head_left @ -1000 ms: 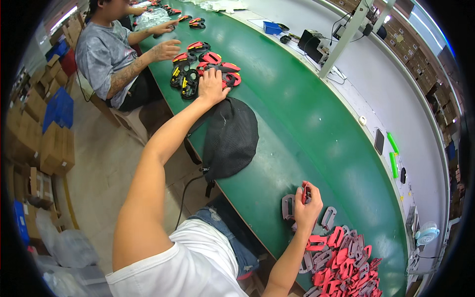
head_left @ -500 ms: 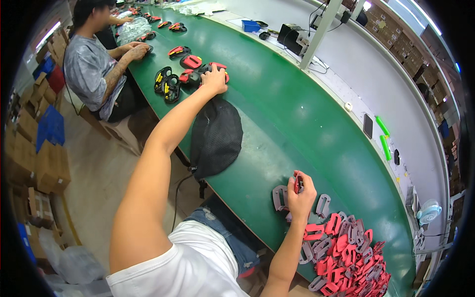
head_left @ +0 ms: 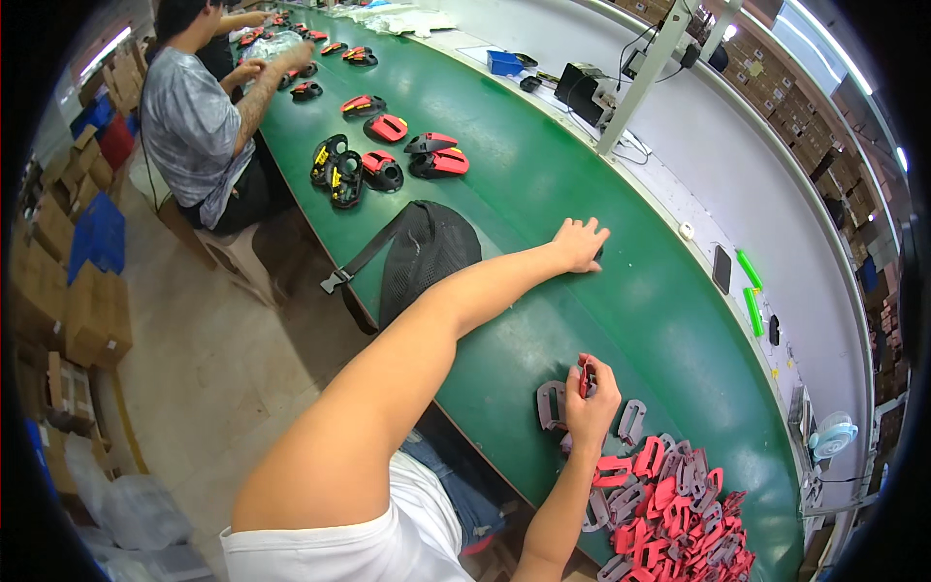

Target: The person assembles plastic housings, electronic components, and assembly parts by hand on a factory production line.

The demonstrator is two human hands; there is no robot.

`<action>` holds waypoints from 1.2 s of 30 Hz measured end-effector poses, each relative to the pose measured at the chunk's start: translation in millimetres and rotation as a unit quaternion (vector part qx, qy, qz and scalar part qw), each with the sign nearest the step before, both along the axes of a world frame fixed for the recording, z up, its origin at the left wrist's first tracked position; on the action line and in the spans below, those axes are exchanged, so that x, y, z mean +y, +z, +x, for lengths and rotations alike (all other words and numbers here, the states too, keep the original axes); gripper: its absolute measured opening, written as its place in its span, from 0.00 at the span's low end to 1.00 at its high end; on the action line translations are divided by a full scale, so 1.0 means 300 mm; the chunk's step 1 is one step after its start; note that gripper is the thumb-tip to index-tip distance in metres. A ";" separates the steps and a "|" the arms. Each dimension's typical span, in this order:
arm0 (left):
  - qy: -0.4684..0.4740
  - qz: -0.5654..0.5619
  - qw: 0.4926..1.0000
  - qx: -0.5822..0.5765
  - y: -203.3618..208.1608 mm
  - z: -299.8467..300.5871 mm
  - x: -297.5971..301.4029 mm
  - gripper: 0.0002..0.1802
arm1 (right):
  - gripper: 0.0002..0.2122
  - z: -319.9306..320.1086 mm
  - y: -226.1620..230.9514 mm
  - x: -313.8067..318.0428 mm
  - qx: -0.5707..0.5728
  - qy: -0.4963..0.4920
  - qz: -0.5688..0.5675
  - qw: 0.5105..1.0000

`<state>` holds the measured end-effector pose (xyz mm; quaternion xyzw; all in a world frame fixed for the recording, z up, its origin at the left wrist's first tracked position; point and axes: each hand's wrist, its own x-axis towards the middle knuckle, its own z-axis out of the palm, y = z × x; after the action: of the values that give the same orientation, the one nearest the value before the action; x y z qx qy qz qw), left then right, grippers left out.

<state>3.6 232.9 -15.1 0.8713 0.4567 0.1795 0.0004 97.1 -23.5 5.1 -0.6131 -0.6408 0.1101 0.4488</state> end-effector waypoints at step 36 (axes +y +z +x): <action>0.254 0.038 0.966 0.037 0.004 -0.640 0.376 0.29 | 0.10 0.045 0.012 -0.018 -0.039 -0.019 -0.014 0.999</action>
<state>-188.4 345.6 -13.9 0.7320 0.6557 0.1589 -0.0951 110.4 -29.0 8.7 -0.6351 -0.6445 0.0869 0.4168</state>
